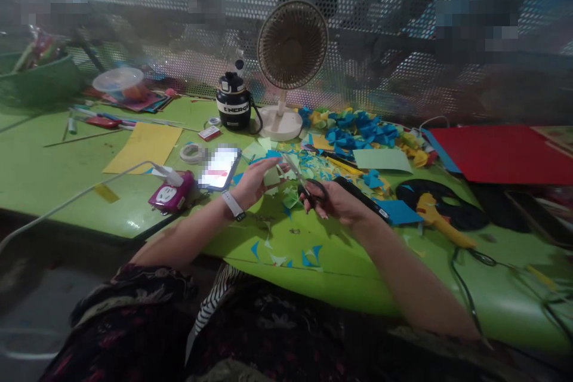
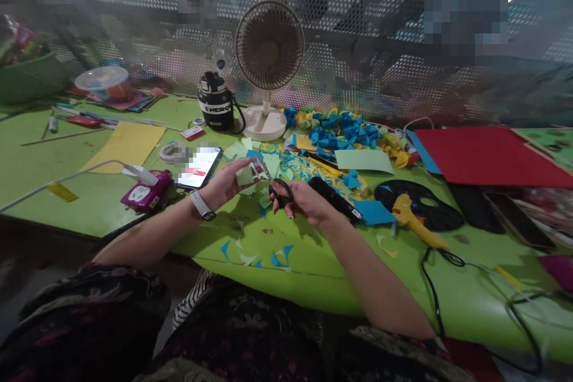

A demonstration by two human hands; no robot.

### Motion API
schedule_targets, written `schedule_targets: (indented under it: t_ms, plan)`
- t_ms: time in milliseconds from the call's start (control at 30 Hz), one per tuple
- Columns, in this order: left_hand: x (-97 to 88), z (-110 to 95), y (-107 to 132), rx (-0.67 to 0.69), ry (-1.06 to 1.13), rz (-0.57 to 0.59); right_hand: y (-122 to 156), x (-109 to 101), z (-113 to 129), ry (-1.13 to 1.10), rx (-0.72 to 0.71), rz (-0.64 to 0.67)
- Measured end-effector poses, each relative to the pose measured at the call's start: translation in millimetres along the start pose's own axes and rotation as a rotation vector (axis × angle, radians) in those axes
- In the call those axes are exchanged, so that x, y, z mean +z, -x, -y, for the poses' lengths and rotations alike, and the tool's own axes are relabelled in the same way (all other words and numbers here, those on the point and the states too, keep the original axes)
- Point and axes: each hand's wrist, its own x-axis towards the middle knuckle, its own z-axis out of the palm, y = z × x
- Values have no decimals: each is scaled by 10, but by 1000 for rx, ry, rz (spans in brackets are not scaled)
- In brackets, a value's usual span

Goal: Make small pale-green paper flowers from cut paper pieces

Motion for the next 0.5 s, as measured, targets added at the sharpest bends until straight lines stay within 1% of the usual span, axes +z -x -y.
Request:
schedule_targets:
  t_ms: [67,133,200,267,367,433,500]
  plan:
    - [3,-19,19,37,-43,13,12,-36,43,11,-38,-51]
    - [7,-32,31,72,-75,32,2,-62,92,56,-64,-148]
    - [5,-32,28,109,-99,49,-39,-80,138,158,-82,-260]
    - [-8,-22,11,146,-120,79,-114,-99,176,339,-110,-365]
    - [-44,0,-30,196,-143,118,-277,-125,224,716,-154,-490]
    - [-66,9,-59,211,-147,107,-403,-126,257,966,-120,-535]
    - [-77,12,-80,222,-140,82,-527,-107,288,1153,-45,-577]
